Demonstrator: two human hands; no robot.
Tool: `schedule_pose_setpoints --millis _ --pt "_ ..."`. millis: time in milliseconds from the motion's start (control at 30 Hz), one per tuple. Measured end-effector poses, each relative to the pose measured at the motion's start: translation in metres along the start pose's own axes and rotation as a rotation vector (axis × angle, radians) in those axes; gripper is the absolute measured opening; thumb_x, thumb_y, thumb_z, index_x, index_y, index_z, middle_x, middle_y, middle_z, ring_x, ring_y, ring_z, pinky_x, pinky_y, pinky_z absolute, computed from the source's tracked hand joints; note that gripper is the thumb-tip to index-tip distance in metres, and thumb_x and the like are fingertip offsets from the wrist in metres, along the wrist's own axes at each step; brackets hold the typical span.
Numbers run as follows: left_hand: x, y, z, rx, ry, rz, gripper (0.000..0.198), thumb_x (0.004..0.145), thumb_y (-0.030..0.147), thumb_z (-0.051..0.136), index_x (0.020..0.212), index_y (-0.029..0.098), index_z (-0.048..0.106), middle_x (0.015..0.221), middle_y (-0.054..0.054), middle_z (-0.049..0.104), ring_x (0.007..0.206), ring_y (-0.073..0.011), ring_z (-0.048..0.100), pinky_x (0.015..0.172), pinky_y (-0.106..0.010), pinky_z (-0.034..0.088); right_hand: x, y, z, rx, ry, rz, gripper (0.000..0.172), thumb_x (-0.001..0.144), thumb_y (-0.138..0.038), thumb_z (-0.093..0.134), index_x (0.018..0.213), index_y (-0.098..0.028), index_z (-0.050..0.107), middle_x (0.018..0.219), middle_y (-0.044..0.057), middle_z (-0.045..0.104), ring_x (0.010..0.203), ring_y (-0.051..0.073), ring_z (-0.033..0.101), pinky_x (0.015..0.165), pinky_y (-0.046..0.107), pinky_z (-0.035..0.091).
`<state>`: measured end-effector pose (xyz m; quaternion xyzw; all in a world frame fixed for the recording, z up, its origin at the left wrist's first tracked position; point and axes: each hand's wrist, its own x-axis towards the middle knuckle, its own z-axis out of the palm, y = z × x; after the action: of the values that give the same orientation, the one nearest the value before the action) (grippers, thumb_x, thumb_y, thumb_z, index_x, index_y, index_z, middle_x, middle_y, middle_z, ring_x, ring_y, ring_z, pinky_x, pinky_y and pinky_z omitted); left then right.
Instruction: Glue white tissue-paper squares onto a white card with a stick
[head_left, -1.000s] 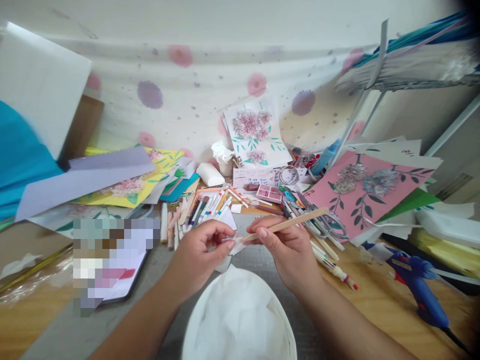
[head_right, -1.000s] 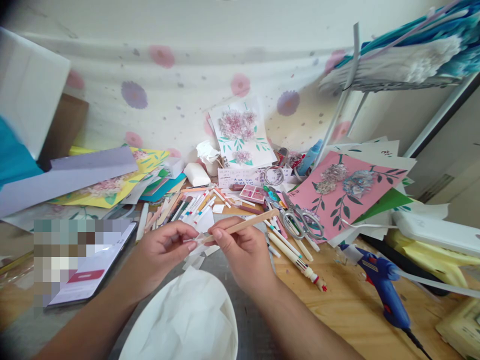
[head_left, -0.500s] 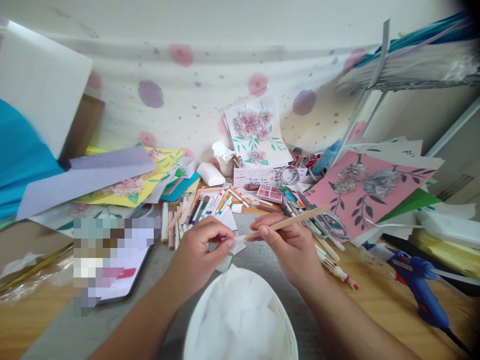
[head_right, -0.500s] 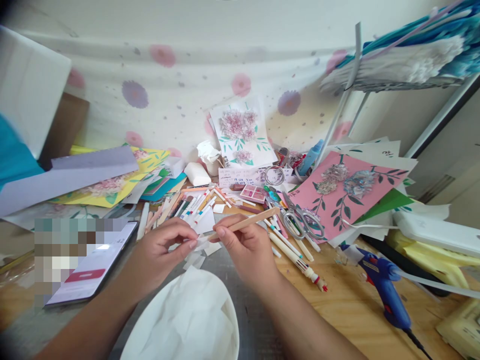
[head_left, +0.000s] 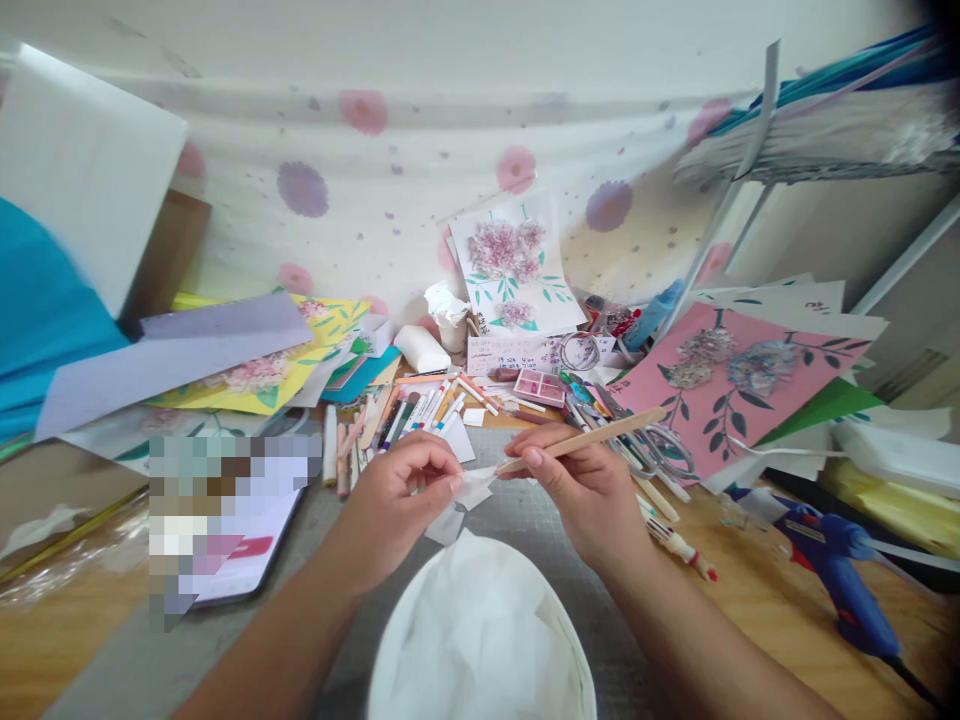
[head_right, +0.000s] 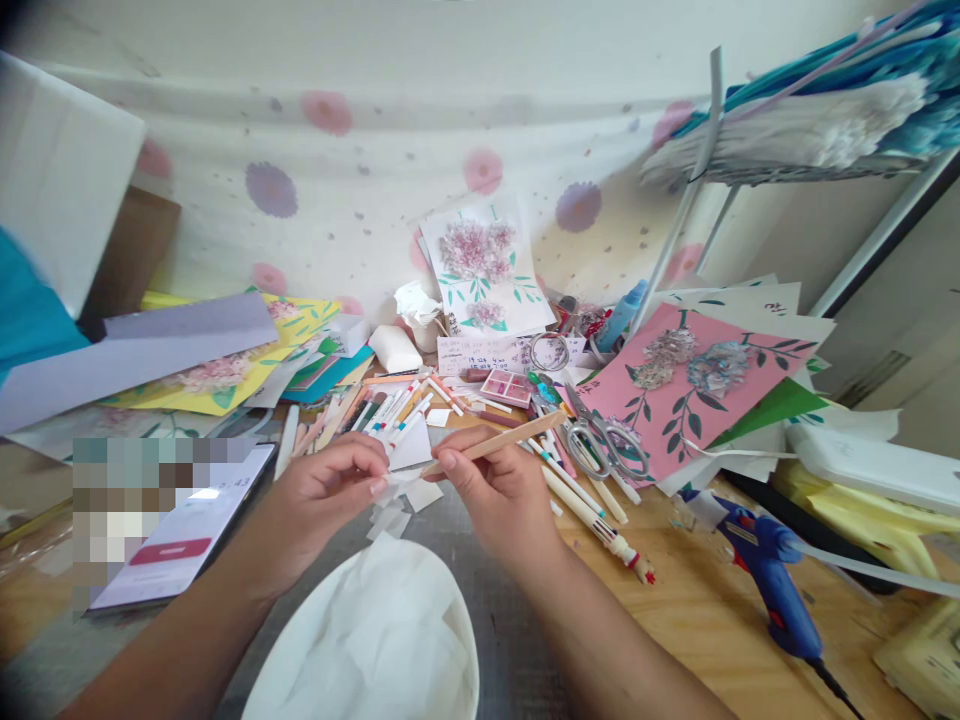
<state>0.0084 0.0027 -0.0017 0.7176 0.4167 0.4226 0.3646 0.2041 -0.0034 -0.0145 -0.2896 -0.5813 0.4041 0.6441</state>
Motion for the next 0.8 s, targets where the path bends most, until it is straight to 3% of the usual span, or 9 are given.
schedule_pose_setpoints --millis 567,800 --pt "-0.0009 -0.0024 -0.0021 -0.056 0.036 -0.065 0.011 0.081 0.025 0.059 0.071 0.020 0.062 0.078 -0.001 0.059 0.076 -0.0174 0.055 0.064 -0.028 0.040 0.0028 -0.0018 -0.0029 0.065 0.050 0.018 0.008 0.083 -0.027 0.071 0.079 -0.021 0.075 0.079 0.002 0.068 0.071 0.016 0.069 0.067 0.033 0.064" --pt "-0.0002 -0.0004 -0.0030 -0.147 0.010 -0.191 0.014 0.079 0.031 0.063 0.072 0.019 0.062 0.076 -0.001 0.061 0.071 -0.0159 0.053 0.062 -0.027 0.039 0.0051 -0.0009 -0.0061 0.126 0.062 0.008 0.007 0.082 -0.025 0.072 0.076 -0.021 0.076 0.082 0.002 0.069 0.074 0.016 0.069 0.066 0.032 0.065"
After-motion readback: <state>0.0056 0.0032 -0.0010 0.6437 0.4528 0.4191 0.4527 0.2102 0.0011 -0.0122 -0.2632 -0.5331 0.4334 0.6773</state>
